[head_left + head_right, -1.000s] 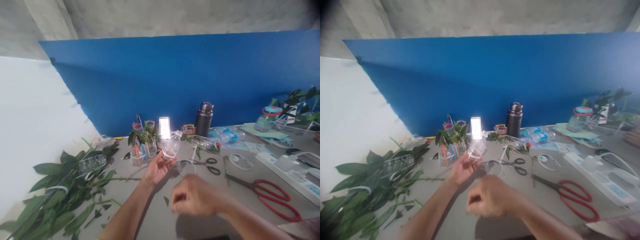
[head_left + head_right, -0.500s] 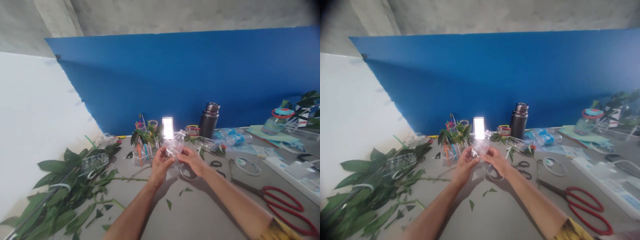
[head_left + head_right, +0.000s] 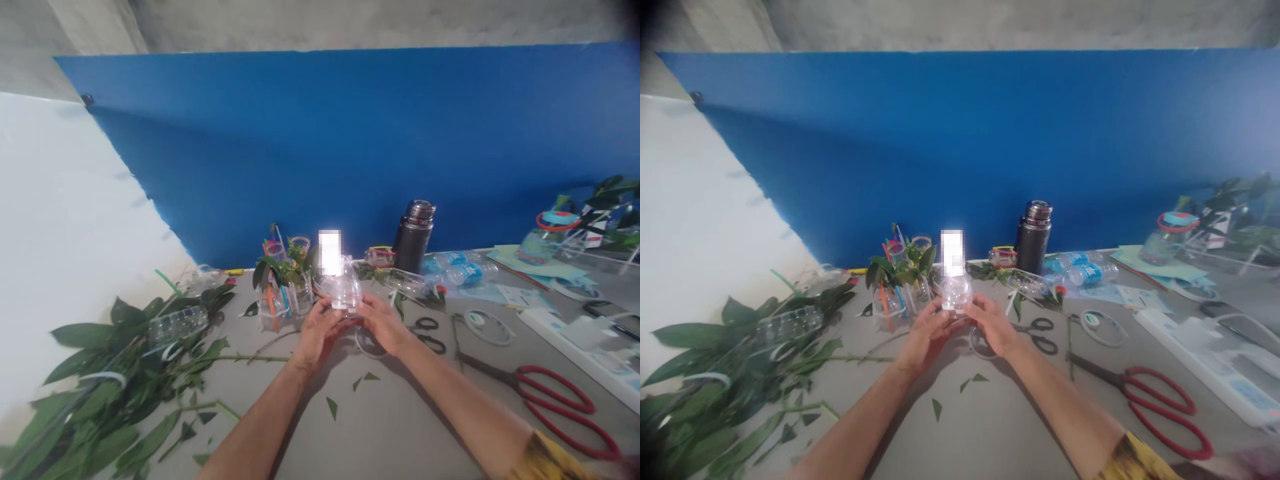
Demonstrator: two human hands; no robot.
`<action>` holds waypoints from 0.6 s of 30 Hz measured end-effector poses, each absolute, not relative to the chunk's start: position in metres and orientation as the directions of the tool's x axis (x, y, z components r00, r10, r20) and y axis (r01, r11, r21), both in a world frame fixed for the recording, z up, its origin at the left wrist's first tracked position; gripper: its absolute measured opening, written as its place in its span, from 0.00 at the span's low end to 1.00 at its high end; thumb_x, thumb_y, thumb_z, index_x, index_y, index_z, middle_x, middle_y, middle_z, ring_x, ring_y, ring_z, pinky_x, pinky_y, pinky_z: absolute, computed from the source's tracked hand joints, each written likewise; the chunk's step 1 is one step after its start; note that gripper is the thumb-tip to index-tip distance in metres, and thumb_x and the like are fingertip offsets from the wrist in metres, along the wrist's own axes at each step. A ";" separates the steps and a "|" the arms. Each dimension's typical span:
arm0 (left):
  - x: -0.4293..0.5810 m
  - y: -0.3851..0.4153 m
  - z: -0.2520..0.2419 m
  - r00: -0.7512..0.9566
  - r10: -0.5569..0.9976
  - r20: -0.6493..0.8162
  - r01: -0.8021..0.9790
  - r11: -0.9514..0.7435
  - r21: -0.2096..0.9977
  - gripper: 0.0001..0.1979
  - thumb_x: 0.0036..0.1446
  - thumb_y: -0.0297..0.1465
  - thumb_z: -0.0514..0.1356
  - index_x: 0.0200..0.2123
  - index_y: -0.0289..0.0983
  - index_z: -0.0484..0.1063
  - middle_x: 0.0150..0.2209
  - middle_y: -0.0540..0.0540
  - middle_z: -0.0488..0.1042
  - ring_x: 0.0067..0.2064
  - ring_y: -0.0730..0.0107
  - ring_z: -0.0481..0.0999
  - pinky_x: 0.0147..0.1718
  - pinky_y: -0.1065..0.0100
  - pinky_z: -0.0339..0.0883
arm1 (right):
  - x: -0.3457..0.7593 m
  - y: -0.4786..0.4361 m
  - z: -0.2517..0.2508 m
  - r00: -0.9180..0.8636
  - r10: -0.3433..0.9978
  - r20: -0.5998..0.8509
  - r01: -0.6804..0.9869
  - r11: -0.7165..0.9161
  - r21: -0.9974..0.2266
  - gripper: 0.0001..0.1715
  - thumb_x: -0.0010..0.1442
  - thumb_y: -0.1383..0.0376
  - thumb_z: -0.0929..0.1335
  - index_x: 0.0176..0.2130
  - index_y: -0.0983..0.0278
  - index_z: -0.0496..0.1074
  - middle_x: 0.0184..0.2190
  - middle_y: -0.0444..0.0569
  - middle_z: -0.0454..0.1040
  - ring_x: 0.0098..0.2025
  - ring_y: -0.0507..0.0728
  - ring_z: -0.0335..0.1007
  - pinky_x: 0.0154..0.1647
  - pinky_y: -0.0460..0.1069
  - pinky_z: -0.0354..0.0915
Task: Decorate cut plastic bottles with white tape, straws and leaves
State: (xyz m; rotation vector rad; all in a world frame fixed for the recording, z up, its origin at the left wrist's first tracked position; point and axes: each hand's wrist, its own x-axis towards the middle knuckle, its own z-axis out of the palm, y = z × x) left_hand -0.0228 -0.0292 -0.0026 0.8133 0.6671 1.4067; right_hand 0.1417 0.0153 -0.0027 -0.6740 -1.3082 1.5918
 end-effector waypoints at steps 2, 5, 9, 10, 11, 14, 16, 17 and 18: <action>-0.023 -0.029 -0.002 0.111 0.992 0.054 -0.585 0.021 0.810 0.25 0.49 0.36 0.80 0.48 0.37 0.77 0.50 0.38 0.85 0.52 0.54 0.84 0.61 0.51 0.71 | 0.141 0.015 -0.001 -0.430 0.890 0.150 -0.298 0.017 -0.954 0.36 0.55 0.39 0.77 0.49 0.63 0.81 0.43 0.56 0.86 0.45 0.64 0.83 0.46 0.56 0.77; -0.024 -0.028 -0.001 0.114 0.992 0.056 -0.605 0.025 0.796 0.25 0.49 0.35 0.80 0.48 0.37 0.80 0.52 0.37 0.84 0.56 0.53 0.83 0.62 0.53 0.71 | 0.139 0.013 -0.001 -0.268 0.940 0.212 -0.173 0.169 -0.970 0.33 0.58 0.40 0.75 0.49 0.62 0.81 0.44 0.55 0.85 0.46 0.64 0.83 0.44 0.55 0.77; -0.026 -0.025 -0.003 0.076 0.995 0.065 -0.612 -0.005 0.791 0.22 0.49 0.34 0.79 0.47 0.36 0.82 0.51 0.39 0.85 0.55 0.57 0.83 0.61 0.57 0.71 | 0.138 0.007 -0.003 0.004 0.922 0.386 0.120 0.383 -0.916 0.23 0.59 0.47 0.75 0.41 0.62 0.80 0.41 0.54 0.84 0.43 0.63 0.81 0.43 0.54 0.76; -0.026 -0.025 -0.003 0.069 0.995 0.068 -0.610 -0.012 0.792 0.22 0.48 0.33 0.80 0.47 0.36 0.82 0.51 0.39 0.85 0.55 0.57 0.82 0.60 0.58 0.71 | 0.137 0.005 -0.003 0.011 0.910 0.415 0.163 0.408 -0.898 0.20 0.60 0.48 0.73 0.40 0.62 0.80 0.39 0.53 0.84 0.41 0.62 0.81 0.42 0.53 0.75; -0.026 -0.025 -0.003 0.064 0.995 0.071 -0.608 -0.018 0.794 0.23 0.48 0.33 0.80 0.47 0.36 0.82 0.51 0.39 0.85 0.55 0.57 0.82 0.60 0.58 0.71 | 0.137 0.004 -0.003 0.007 0.899 0.438 0.193 0.428 -0.883 0.18 0.61 0.50 0.72 0.38 0.62 0.80 0.37 0.53 0.84 0.40 0.61 0.80 0.40 0.53 0.75; -0.025 -0.025 -0.003 0.041 0.996 0.083 -0.592 -0.043 0.805 0.25 0.45 0.33 0.80 0.47 0.36 0.81 0.51 0.39 0.84 0.55 0.56 0.82 0.58 0.59 0.72 | 0.137 0.001 -0.005 -0.012 0.880 0.474 0.238 0.463 -0.854 0.16 0.63 0.52 0.71 0.37 0.61 0.80 0.36 0.51 0.84 0.38 0.60 0.80 0.39 0.51 0.75; -0.024 -0.024 -0.003 0.013 0.997 0.079 -0.569 -0.057 0.820 0.26 0.44 0.32 0.81 0.47 0.37 0.81 0.50 0.40 0.84 0.53 0.57 0.82 0.56 0.59 0.72 | 0.138 0.001 -0.005 -0.016 0.875 0.483 0.256 0.471 -0.844 0.15 0.63 0.52 0.71 0.37 0.60 0.80 0.37 0.51 0.85 0.38 0.60 0.81 0.39 0.51 0.75; -0.024 -0.024 -0.004 -0.002 0.997 0.076 -0.558 -0.064 0.827 0.26 0.44 0.32 0.81 0.47 0.37 0.81 0.49 0.41 0.84 0.52 0.58 0.82 0.55 0.60 0.72 | 0.137 0.001 -0.005 -0.017 0.875 0.484 0.262 0.472 -0.842 0.14 0.62 0.53 0.71 0.37 0.60 0.80 0.37 0.51 0.85 0.37 0.60 0.81 0.39 0.51 0.76; -0.024 -0.023 -0.004 -0.016 0.997 0.072 -0.549 -0.069 0.833 0.26 0.43 0.31 0.81 0.46 0.37 0.80 0.48 0.42 0.84 0.51 0.59 0.82 0.54 0.60 0.72 | 0.137 0.001 -0.005 -0.015 0.874 0.485 0.265 0.471 -0.841 0.14 0.62 0.53 0.71 0.36 0.60 0.80 0.37 0.51 0.85 0.37 0.61 0.81 0.39 0.52 0.76</action>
